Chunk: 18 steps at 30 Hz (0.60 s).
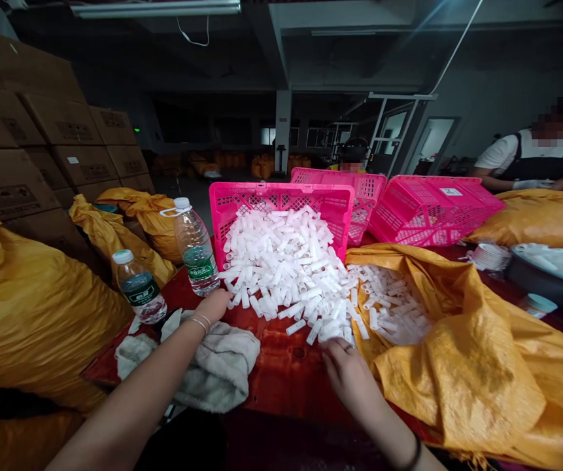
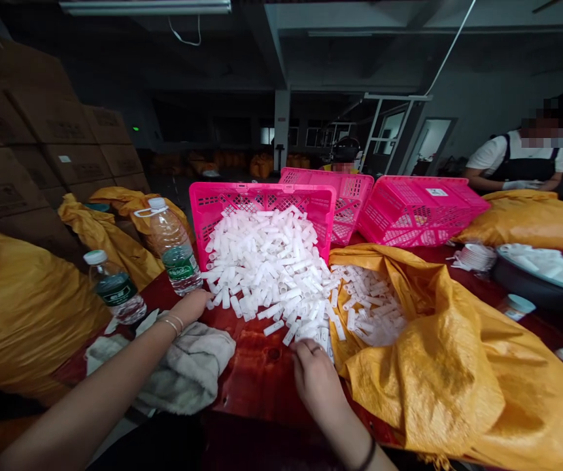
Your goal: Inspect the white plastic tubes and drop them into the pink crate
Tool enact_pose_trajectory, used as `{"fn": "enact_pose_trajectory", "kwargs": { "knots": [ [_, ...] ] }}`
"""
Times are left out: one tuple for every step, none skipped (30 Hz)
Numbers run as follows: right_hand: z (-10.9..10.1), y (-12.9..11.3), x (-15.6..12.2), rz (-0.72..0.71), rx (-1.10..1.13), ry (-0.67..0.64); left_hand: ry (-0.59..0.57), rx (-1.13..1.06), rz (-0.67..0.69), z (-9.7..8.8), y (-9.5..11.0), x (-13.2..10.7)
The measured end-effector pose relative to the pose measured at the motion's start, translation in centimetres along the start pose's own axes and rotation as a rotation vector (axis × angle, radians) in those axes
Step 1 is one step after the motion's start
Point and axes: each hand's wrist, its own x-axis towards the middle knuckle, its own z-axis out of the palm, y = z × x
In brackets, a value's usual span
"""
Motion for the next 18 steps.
{"fn": "enact_pose_trajectory", "kwargs": {
  "knots": [
    [0.3, 0.3, 1.8, -0.063, -0.135, 0.009, 0.016, -0.006, 0.021, -0.2, 0.3, -0.3],
    [0.7, 0.6, 3.4, -0.12, -0.241, 0.005, 0.043, -0.016, 0.042, -0.5, 0.7, -0.7],
    [1.2, 0.8, 4.7, -0.172, -0.315, -0.011, 0.081, -0.033, 0.062, -0.7, 1.2, -1.3],
    [1.6, 1.0, 5.6, -0.221, -0.356, -0.024, 0.126, -0.052, 0.08, -0.9, 1.7, -2.1],
    [2.0, 1.1, 6.2, -0.266, -0.363, -0.027, 0.173, -0.076, 0.094, -1.0, 2.4, -3.2],
    [2.2, 1.2, 6.4, -0.302, -0.339, -0.011, 0.218, -0.103, 0.105, -1.0, 3.1, -4.5],
    [2.2, 1.2, 6.3, -0.322, -0.291, 0.023, 0.259, -0.135, 0.11, -0.7, 4.0, -6.0],
    [2.1, 1.0, 6.0, -0.33, -0.225, 0.067, 0.291, -0.168, 0.11, -0.3, 5.0, -7.6],
    [1.9, 0.7, 5.4, -0.323, -0.138, 0.115, 0.313, -0.196, 0.113, 0.3, 6.0, -9.3],
    [1.6, 0.2, 4.7, -0.305, -0.041, 0.162, 0.332, -0.243, 0.125, 1.0, 7.2, -11.0],
    [1.2, -0.5, 3.9, -0.282, 0.053, 0.202, 0.352, -0.391, 0.168, 1.7, 8.3, -12.6],
    [0.8, -1.3, 3.1, -0.272, 0.135, 0.229, 0.363, -0.513, 0.201, 2.3, 9.4, -14.0],
    [0.3, -2.2, 2.3, -0.277, 0.203, 0.237, 0.358, -0.608, 0.215, 2.8, 10.5, -15.1],
    [-0.3, -3.1, 1.5, -0.296, 0.255, 0.23, 0.363, -0.695, 0.222, 3.2, 11.3, -16.0],
    [-1.0, -3.8, 0.9, -0.319, 0.296, 0.214, 0.366, -0.754, 0.223, 3.3, 12.0, -16.6],
    [-1.8, -4.4, 0.5, -0.349, 0.329, 0.179, 0.368, -0.787, 0.225, 3.2, 12.5, -16.9],
    [-2.6, -4.9, 0.2, -0.376, 0.358, 0.132, 0.37, -0.799, 0.238, 3.0, 12.8, -17.2],
    [-3.5, -5.2, 0.0, -0.398, 0.386, 0.076, 0.366, -0.788, 0.262, 2.7, 13.0, -17.2]
  ]
}}
